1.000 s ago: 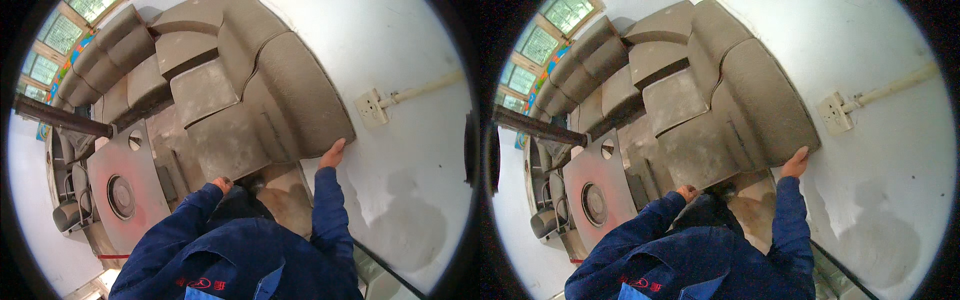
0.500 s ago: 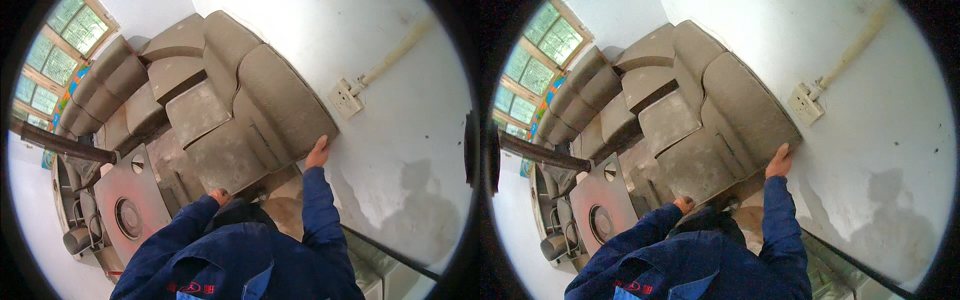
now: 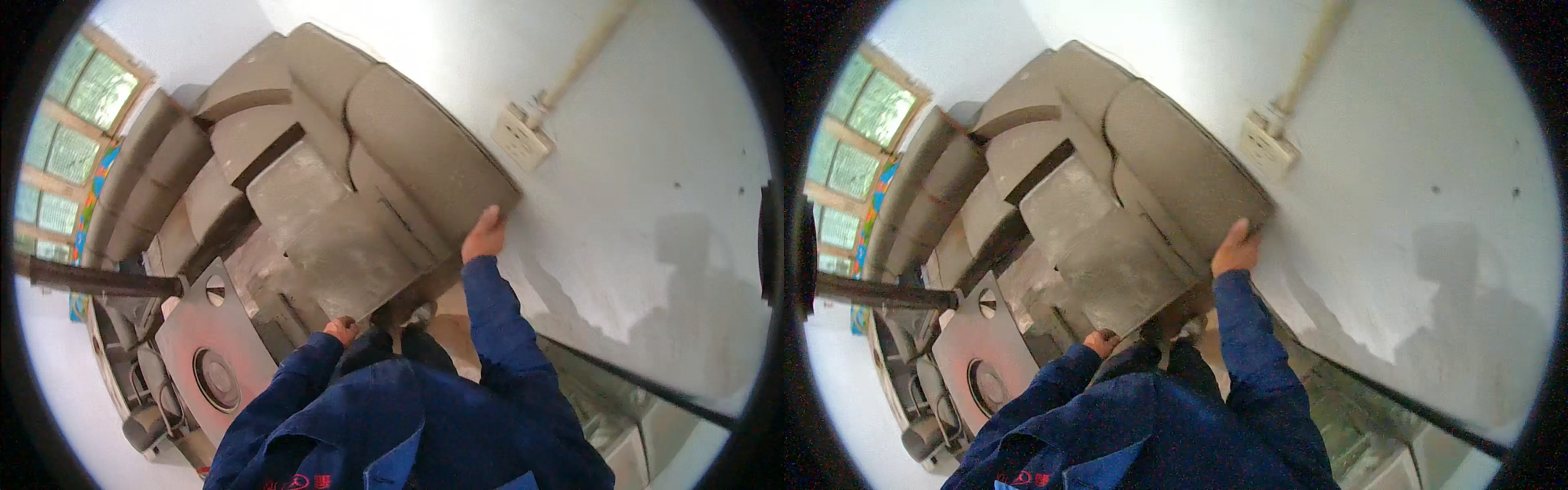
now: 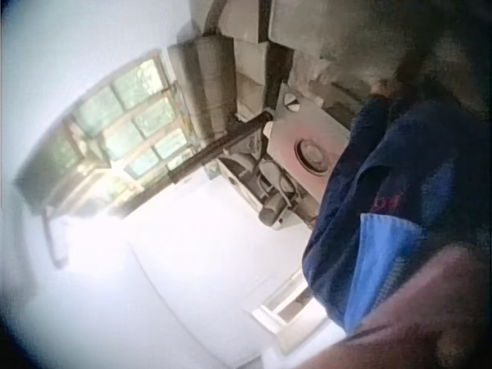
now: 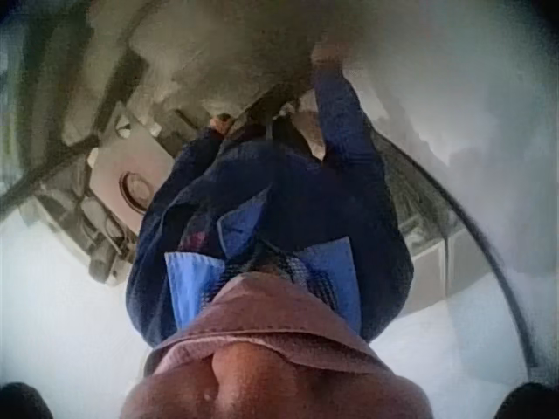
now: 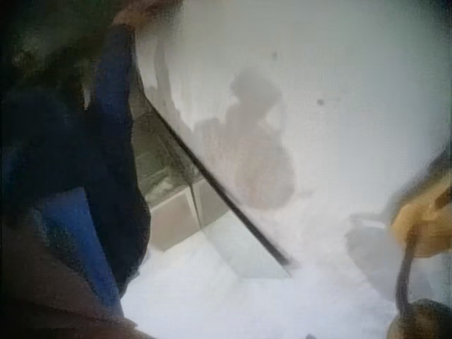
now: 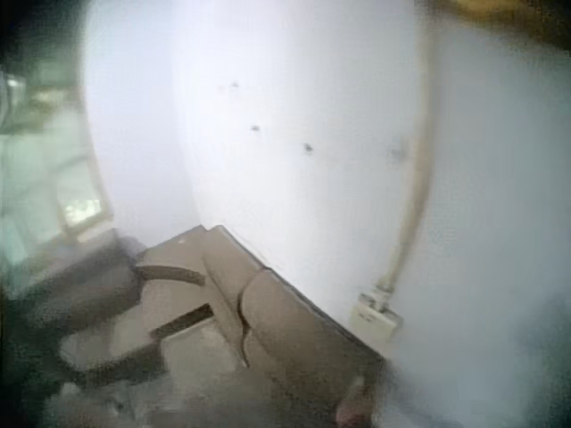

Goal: The person sweeps a dusty floor with a broom, moving a chair and sofa cushions aside to reach under furniture. They continue sweeping around tables and chairs, gathering debris into a pile.

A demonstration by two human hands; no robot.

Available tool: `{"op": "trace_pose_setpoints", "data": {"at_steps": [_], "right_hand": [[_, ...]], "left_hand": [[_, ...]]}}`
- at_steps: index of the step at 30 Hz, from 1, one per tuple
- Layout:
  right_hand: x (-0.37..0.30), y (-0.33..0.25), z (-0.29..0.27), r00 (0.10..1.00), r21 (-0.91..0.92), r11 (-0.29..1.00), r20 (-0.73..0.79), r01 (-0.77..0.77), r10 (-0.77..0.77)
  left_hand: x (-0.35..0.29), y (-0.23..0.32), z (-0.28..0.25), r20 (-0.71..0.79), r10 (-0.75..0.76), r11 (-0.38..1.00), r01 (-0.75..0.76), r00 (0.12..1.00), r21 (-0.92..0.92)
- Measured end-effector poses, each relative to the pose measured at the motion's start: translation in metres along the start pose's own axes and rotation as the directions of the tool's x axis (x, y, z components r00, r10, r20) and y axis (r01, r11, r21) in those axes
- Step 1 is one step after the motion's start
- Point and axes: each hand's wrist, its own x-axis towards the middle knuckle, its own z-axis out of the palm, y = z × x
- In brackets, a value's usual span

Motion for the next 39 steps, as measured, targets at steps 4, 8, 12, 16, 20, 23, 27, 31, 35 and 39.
{"op": "trace_pose_setpoints", "data": {"at_steps": [4, 8, 12, 16, 20, 23, 27, 31, 35, 39], "right_hand": [[-0.006, -0.002, -0.006, 0.997, 0.066, 0.997, 0.064, 0.047, -0.052], [-0.011, 0.027, -0.01, 0.999, 0.089, 0.996, 0.041, 0.007, -0.01], [-0.035, 0.053, -0.06, 0.977, 0.01, 0.983, 0.12, -0.181, 0.179], [-0.086, 0.147, -0.094, 0.843, -0.395, 0.837, 0.225, -0.379, 0.488], [-0.151, 0.176, -0.15, 0.703, -0.45, 0.675, 0.136, -0.584, 0.698], [-0.212, 0.235, -0.154, 0.759, -0.287, 0.725, -0.012, -0.627, 0.651], [-0.263, 0.216, -0.177, 0.639, -0.212, 0.612, -0.091, -0.762, 0.764], [-0.311, 0.215, -0.194, 0.644, -0.264, 0.609, -0.068, -0.748, 0.762], [-0.382, 0.24, -0.175, 0.459, -0.045, 0.464, -0.257, -0.885, 0.851], [-0.443, 0.227, -0.159, 0.376, 0.07, 0.402, -0.243, -0.913, 0.894]], "left_hand": [[0.002, -0.01, 0.0, 0.065, 0.017, 1.0, -0.018, 0.998, 0.018], [0.005, 0.014, -0.018, 0.081, 0.104, 0.991, -0.11, 0.991, 0.077], [0.03, 0.026, -0.029, 0.151, 0.199, 0.961, -0.223, 0.968, 0.162], [0.067, 0.034, -0.033, 0.323, 0.224, 0.902, -0.321, 0.919, 0.288], [0.091, 0.068, -0.032, 0.426, 0.32, 0.802, -0.482, 0.846, 0.354], [0.113, 0.091, -0.018, 0.473, 0.384, 0.742, -0.57, 0.793, 0.353], [0.103, 0.129, -0.004, 0.551, 0.37, 0.69, -0.618, 0.748, 0.377], [0.083, 0.14, 0.009, 0.582, 0.471, 0.605, -0.723, 0.663, 0.333], [0.068, 0.131, 0.017, 0.679, 0.449, 0.506, -0.791, 0.581, 0.343], [0.106, 0.063, 0.012, 0.738, 0.424, 0.485, -0.82, 0.525, 0.304]]}}
